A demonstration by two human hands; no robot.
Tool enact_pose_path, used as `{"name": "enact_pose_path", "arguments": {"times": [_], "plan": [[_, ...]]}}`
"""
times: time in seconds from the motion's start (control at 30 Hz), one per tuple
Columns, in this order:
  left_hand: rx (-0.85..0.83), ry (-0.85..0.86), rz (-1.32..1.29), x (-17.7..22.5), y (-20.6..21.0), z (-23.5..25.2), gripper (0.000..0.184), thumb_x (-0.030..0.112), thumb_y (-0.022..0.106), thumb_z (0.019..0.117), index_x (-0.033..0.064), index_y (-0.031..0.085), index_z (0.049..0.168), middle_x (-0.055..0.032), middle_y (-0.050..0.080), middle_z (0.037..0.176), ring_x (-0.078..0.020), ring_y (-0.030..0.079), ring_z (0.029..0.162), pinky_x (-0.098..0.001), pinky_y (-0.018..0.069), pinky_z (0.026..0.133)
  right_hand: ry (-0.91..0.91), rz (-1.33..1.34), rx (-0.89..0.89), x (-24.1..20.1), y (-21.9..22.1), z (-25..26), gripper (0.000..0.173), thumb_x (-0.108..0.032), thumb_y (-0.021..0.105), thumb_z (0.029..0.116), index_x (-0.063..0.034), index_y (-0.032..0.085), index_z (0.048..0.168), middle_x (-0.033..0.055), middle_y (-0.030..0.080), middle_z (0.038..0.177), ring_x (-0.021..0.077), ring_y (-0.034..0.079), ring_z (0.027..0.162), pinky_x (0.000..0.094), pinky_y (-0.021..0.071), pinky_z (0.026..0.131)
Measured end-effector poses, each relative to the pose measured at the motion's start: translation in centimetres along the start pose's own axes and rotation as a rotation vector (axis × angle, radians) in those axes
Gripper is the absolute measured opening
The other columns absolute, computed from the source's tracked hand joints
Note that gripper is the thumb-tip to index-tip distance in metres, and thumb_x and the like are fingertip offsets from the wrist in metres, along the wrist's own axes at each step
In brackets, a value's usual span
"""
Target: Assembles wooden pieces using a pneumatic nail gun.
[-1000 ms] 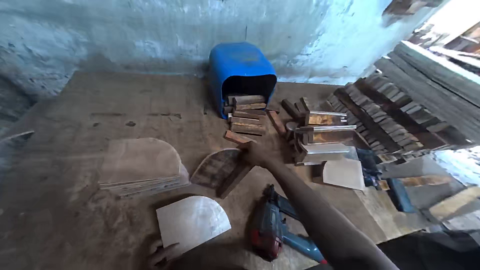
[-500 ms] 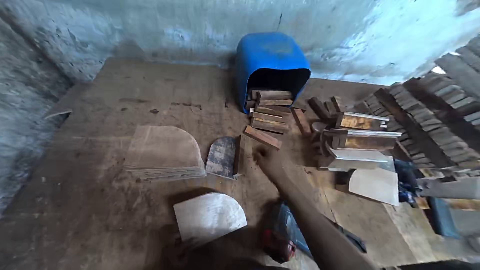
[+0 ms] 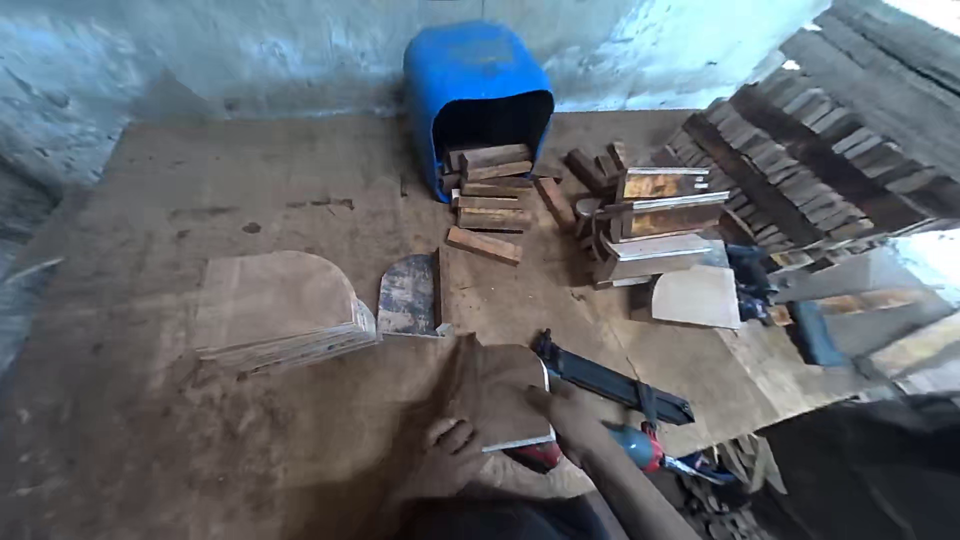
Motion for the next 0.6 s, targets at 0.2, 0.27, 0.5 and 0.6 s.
{"name": "enact_pose_path", "arguments": {"times": [0.2, 0.27, 0.5, 0.6], "plan": [[-0.302, -0.067, -0.231, -0.8, 2.6, 2.9, 0.040, 0.009, 0.067, 0.0928, 0.0332, 0.070, 0.125, 0.0015, 0.059, 0.145, -0.0259, 0.049, 0.141, -0.0544, 0.0401, 0.114, -0.181, -0.105, 0.192, 1.1, -3.9, 7.9, 0.025, -0.010, 0.064, 0.1006, -0.0043, 0.066, 0.125, 0.0145, 0.073, 0.106, 0.0245, 0.072, 0.088, 0.0460, 0.0616, 0.079], [-0.315, -0.142, -0.238, -1.1, 3.2, 2.2, 0.045, 0.012, 0.064, 0.0925, 0.0364, 0.067, 0.129, 0.0024, 0.058, 0.146, -0.0252, 0.048, 0.140, -0.0532, 0.0438, 0.111, -0.232, -0.156, 0.239, 0.8, -4.2, 10.9, 0.030, -0.013, 0.065, 0.1005, -0.0053, 0.064, 0.130, 0.0159, 0.072, 0.108, 0.0267, 0.072, 0.091, 0.0494, 0.0603, 0.082], [-0.215, -0.274, -0.182, -2.2, 3.9, -1.3, 0.034, 0.020, 0.059, 0.0946, 0.0356, 0.072, 0.123, 0.0022, 0.066, 0.130, -0.0197, 0.057, 0.128, -0.0433, 0.0499, 0.106, -0.252, -0.150, 0.210, -0.5, -3.9, 17.8, 0.041, -0.019, 0.062, 0.1027, -0.0122, 0.057, 0.143, 0.0175, 0.071, 0.115, 0.0290, 0.072, 0.096, 0.0515, 0.0597, 0.084], [-0.214, -0.376, -0.183, -2.9, 3.3, -1.6, 0.031, 0.020, 0.058, 0.0958, 0.0332, 0.074, 0.119, 0.0020, 0.067, 0.127, -0.0182, 0.059, 0.125, -0.0400, 0.0511, 0.105, -0.242, -0.157, 0.219, -0.9, -3.6, 19.1, 0.040, -0.020, 0.063, 0.1019, -0.0127, 0.059, 0.141, 0.0171, 0.072, 0.113, 0.0296, 0.072, 0.096, 0.0533, 0.0590, 0.085]]}}
Point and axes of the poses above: each hand's wrist, its own z-axis towards the middle knuckle, its own y-axis out of the palm, x = y × z, the point moved 5 cm from there along z, towards the middle knuckle
